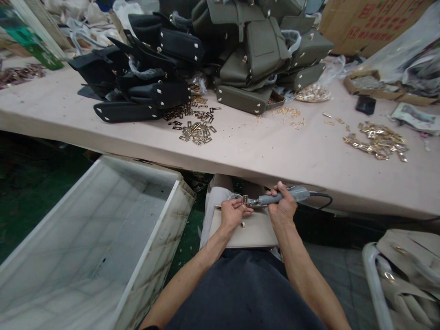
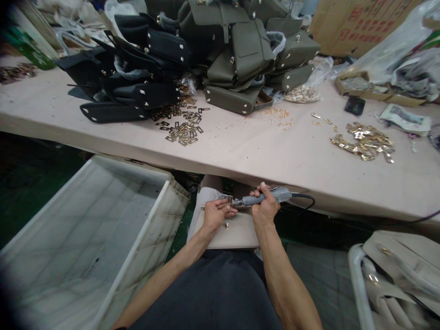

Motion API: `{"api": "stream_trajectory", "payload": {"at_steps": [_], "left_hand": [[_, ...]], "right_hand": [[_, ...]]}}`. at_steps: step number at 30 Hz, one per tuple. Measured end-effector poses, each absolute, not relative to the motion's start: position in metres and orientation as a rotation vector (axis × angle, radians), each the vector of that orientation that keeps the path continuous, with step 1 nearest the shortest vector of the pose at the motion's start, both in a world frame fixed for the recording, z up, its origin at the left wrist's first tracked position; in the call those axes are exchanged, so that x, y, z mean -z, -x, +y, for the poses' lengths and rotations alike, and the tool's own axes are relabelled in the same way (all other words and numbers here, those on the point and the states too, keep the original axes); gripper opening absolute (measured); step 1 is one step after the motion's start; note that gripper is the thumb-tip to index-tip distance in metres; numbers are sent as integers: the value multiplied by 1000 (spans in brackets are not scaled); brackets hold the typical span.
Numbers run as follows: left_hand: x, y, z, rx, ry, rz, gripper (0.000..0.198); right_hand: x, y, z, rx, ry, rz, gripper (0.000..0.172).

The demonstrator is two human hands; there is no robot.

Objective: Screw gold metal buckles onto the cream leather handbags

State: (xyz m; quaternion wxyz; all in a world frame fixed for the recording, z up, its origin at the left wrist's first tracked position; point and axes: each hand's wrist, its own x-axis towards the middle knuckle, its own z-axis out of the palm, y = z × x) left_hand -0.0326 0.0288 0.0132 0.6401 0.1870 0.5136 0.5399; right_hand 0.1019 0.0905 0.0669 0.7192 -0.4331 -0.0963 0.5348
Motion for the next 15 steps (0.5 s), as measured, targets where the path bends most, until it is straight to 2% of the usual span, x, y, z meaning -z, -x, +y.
{"api": "stream_trajectory", "payload": {"at_steps": [15], "left_hand": [[-14, 34, 26, -1247, -422, 1143, 25]], "right_hand": [[-63, -104, 89, -1180, 952, -193, 39]]}}
